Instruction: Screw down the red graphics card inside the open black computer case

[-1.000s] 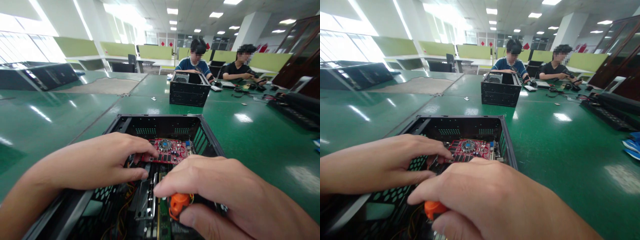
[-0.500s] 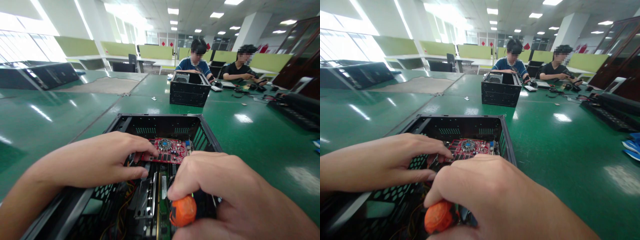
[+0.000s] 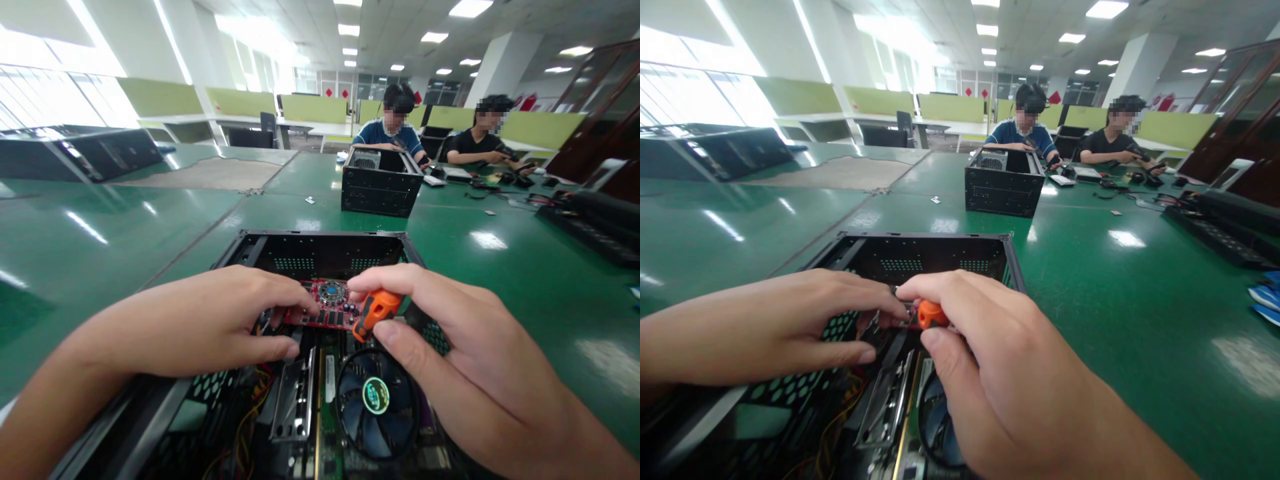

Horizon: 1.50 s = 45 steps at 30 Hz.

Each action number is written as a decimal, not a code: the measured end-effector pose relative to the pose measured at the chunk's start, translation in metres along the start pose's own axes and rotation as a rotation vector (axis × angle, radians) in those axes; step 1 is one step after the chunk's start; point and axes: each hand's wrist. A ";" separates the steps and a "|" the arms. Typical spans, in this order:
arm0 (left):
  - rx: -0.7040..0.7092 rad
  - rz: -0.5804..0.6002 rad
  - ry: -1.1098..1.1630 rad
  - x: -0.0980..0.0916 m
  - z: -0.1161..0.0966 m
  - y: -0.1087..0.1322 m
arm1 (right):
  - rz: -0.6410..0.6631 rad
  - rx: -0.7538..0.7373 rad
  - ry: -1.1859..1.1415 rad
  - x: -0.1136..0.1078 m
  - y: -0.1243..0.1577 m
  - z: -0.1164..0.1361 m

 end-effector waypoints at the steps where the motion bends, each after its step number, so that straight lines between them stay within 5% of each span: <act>1: 0.000 -0.001 0.002 0.000 0.000 0.000 | 0.007 -0.007 0.000 0.001 -0.001 0.000; 45: 0.014 -0.011 0.023 0.002 -0.001 0.001 | 0.064 -0.086 0.062 0.002 0.005 -0.002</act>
Point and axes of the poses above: each hand's wrist, its own y-axis away from the middle knuckle, its own x-axis out of the palm, z = x × y, and after that the axes turned 5 degrees about z, right-handed
